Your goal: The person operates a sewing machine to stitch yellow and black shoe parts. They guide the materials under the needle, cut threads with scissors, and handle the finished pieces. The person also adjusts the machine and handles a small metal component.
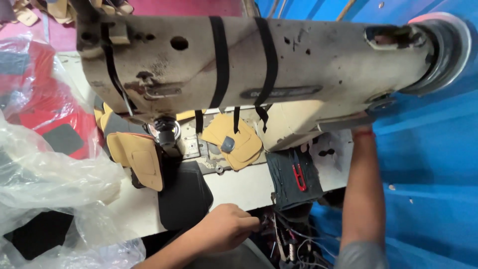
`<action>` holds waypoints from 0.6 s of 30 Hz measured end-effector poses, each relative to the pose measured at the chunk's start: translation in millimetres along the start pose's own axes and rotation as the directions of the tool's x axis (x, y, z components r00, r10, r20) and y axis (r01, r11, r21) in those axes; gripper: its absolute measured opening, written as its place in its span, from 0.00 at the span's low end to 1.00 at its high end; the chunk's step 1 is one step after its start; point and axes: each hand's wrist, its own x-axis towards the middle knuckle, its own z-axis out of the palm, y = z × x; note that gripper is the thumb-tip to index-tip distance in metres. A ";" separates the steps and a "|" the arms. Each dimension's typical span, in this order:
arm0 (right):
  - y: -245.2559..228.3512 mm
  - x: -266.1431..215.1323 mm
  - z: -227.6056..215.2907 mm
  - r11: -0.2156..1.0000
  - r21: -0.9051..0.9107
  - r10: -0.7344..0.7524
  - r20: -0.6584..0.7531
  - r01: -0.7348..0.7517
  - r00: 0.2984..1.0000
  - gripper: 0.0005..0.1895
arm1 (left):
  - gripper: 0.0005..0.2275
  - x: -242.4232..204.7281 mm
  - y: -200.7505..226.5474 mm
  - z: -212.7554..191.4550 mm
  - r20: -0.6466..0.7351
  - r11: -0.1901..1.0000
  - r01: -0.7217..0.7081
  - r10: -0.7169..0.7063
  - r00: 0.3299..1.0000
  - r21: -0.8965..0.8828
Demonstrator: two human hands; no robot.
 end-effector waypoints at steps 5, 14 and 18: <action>-11.5 6.5 4.6 0.840 0.534 0.144 -0.045 -0.098 0.989 0.28 | 0.06 -4.7 -6.9 2.1 -0.025 0.998 0.057 -0.056 0.998 0.011; -3.8 5.5 -1.9 0.976 0.179 0.170 -0.261 -0.125 0.950 0.27 | 0.04 15.0 -5.4 -3.4 -0.027 0.974 -0.215 0.217 0.976 0.079; -30.6 -14.5 18.6 0.823 -0.536 -0.246 -0.042 0.187 0.968 0.21 | 0.03 45.7 -1.9 -5.8 -0.056 0.905 -0.392 0.388 0.920 -0.165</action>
